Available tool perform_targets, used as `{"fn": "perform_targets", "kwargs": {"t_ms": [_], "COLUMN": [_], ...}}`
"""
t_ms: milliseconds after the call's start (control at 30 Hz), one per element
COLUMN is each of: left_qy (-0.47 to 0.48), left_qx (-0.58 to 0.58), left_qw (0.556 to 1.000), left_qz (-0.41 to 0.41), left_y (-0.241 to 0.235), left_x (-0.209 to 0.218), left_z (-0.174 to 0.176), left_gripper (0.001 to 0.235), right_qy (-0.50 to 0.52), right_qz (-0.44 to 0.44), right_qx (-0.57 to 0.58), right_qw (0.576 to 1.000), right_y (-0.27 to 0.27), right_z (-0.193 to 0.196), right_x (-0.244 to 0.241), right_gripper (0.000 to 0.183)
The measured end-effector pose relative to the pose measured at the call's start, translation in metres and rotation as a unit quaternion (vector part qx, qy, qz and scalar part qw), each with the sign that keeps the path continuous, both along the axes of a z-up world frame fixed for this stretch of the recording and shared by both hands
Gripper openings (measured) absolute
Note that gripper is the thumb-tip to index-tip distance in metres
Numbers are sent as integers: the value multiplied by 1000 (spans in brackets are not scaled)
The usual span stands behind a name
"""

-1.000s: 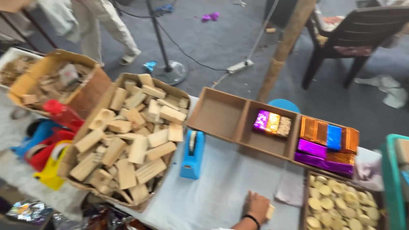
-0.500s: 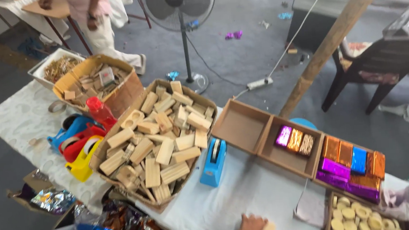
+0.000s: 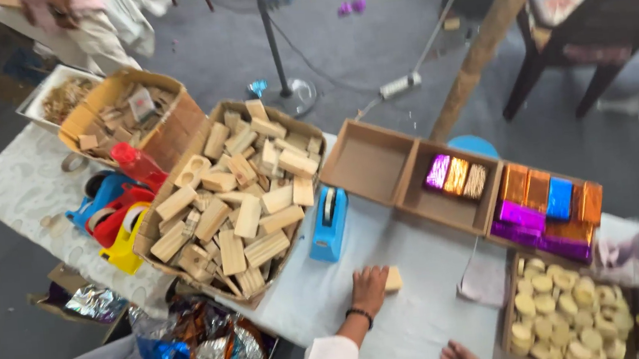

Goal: Wrap bars of soap in decorative paper and metallic foil.

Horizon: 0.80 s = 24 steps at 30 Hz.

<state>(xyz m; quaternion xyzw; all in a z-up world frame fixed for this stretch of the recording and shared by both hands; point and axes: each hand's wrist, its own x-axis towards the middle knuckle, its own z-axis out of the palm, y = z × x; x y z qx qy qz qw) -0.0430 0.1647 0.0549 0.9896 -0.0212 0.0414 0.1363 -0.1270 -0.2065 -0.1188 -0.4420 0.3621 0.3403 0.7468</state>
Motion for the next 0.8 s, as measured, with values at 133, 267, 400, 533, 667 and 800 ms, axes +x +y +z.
{"fn": "perform_targets", "kwargs": {"t_ms": [133, 267, 400, 533, 667, 800], "left_qy": [-5, 11, 44, 32, 50, -117], "left_qx": [11, -16, -15, -15, -16, -22], "left_qw": [999, 995, 993, 993, 991, 985], "left_qz": [29, 98, 112, 113, 123, 124], "left_y": [1, 1, -2, 1, 2, 11], "left_x": [1, 1, 10, 2, -2, -49], "left_z": [-17, -11, -13, -22, -19, 10], "left_gripper": [45, 49, 60, 46, 44, 54], "right_qy": [0, 65, 27, 31, 10, 15], "right_qz": [-19, 28, 20, -24, -1, 29], "right_qx": [-90, -22, -2, -7, -115, -98], "right_qw": [996, 997, 999, 999, 993, 995], "right_y": [32, 1, -3, 25, -1, -17], "right_z": [34, -28, 0, -18, -13, -10], "right_x": [16, 51, 135, 82, 24, 36], "right_gripper": [51, 49, 51, 53, 48, 42]}}
